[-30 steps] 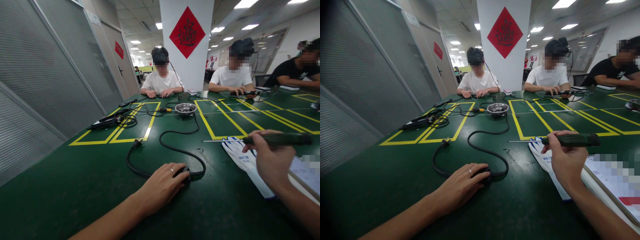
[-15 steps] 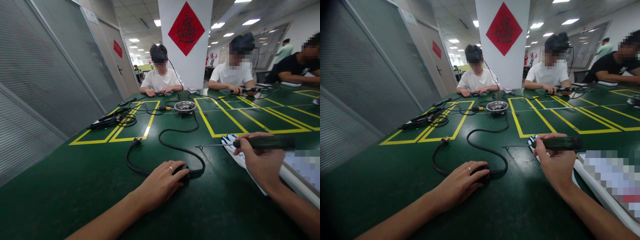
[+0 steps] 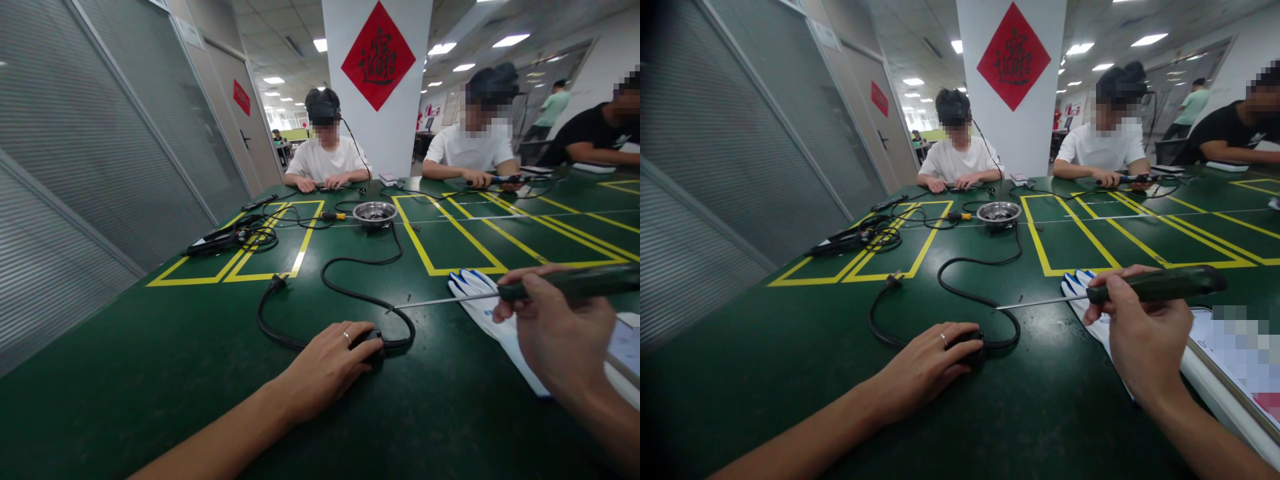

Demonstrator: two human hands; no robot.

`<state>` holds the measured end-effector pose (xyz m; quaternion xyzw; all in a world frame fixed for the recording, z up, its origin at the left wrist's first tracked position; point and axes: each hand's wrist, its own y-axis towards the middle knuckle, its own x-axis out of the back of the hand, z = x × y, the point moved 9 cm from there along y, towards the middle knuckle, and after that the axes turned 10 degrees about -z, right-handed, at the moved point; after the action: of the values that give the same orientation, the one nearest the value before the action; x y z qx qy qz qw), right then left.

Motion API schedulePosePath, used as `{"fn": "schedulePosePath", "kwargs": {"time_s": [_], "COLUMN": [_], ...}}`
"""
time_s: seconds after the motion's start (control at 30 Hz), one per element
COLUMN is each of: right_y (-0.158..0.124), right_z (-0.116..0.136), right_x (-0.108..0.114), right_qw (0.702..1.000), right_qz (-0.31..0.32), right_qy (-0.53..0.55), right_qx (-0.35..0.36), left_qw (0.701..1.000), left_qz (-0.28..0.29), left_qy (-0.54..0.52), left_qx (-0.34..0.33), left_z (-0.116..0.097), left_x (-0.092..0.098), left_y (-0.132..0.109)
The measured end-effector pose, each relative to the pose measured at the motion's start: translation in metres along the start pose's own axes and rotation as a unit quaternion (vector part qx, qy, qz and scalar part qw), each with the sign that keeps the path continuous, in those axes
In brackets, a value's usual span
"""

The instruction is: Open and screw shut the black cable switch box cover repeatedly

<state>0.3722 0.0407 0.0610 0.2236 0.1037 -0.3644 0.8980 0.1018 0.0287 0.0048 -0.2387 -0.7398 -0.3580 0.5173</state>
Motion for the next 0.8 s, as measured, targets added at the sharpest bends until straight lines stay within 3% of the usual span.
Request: {"fn": "schedulePosePath", "kwargs": {"time_s": [0.27, 0.8], "right_y": [-0.005, -0.015], "right_z": [-0.011, -0.013], "right_x": [-0.004, -0.01], "right_qw": [0.996, 0.996], "right_qz": [0.031, 0.072], "right_qy": [0.032, 0.009], "right_qx": [-0.073, -0.053], "left_qw": [1.0, 1.0], "left_qz": [0.003, -0.002], "left_qy": [-0.01, -0.012], "left_qx": [0.003, 0.0], "left_z": [0.001, 0.001], "left_x": [-0.002, -0.001], "left_y": [0.0, -0.001]}}
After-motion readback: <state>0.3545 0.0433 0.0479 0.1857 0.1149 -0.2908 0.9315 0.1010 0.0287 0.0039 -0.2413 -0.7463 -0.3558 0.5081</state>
